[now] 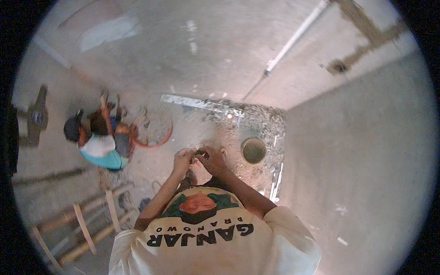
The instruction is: The person applies adhesive to a PVC pipe and a fitting using a small brush, connects them together, and then uses a pair of pliers to adjust a fitting on the plumbing system.
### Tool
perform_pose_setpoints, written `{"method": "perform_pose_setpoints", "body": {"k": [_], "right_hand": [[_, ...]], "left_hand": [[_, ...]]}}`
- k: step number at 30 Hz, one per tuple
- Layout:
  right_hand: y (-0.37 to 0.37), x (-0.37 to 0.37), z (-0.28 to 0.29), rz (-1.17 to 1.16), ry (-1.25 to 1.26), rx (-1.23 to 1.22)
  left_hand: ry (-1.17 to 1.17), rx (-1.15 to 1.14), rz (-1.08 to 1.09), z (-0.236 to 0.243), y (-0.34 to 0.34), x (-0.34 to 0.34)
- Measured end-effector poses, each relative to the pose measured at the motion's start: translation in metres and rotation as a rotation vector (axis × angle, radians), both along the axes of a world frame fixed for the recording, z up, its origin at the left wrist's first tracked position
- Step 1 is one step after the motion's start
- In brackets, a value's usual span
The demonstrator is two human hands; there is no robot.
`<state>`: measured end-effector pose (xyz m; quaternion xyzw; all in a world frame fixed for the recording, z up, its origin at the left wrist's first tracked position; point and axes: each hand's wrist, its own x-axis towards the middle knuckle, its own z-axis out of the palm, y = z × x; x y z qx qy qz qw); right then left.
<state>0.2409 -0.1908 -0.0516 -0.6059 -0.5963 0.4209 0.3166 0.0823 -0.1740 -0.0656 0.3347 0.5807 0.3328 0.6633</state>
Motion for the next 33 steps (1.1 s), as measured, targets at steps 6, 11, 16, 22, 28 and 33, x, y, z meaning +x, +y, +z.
{"method": "perform_pose_setpoints", "body": {"k": [6,11,16,22,28,33], "right_hand": [[0.043,0.098,-0.011,-0.121,-0.029,-0.046],[0.082,0.174,-0.031,-0.305,-0.089,0.034],[0.13,0.246,-0.065,-0.601,-0.051,0.148],[0.213,0.314,-0.119,-0.86,0.014,0.158],[0.299,0.35,-0.21,-0.899,-0.026,0.395],[0.355,0.371,-0.282,-0.875,-0.144,0.691]], "left_hand": [[0.018,0.064,-0.121,-0.008,0.063,0.096],[-0.044,0.044,-0.165,-0.011,0.108,0.161],[-0.077,-0.108,-0.227,-0.021,0.145,0.19],[-0.067,-0.059,-0.378,-0.116,0.228,0.219],[-0.176,0.075,-0.469,-0.237,0.317,0.278],[-0.246,0.126,-0.489,-0.358,0.355,0.304]]}}
